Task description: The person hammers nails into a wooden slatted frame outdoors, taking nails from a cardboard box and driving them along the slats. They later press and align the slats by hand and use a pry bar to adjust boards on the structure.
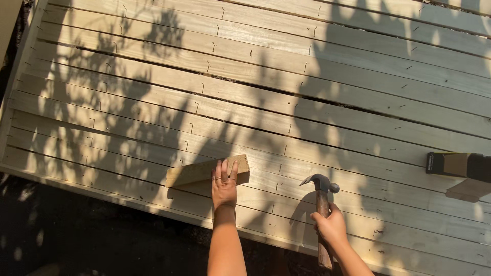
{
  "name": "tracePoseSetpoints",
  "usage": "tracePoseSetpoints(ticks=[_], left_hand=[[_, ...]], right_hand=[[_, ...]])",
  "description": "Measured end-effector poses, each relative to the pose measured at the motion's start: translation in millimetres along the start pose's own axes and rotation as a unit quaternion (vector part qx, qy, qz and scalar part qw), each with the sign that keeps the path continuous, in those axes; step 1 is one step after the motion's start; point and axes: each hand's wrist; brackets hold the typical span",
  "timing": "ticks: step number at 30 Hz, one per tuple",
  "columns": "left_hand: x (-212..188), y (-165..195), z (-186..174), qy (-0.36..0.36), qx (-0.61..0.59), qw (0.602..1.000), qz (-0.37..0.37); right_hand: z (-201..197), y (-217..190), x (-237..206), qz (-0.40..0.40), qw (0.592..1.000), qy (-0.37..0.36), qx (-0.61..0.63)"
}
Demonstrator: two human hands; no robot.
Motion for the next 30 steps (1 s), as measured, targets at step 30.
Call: tracePoseSetpoints(ticks=[30], left_hand=[[-129,-14,88,-0.064,-0.100,0.993,-0.025]], right_hand=[[94,93,-22,-0.463,0.824,0.145,-0.294]])
Point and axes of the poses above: each hand's wrist, its own x-axis towards the middle knuckle, its own z-axis out of the palm, y = z × x, and after that the axes turned 2 degrees about -x, right-handed
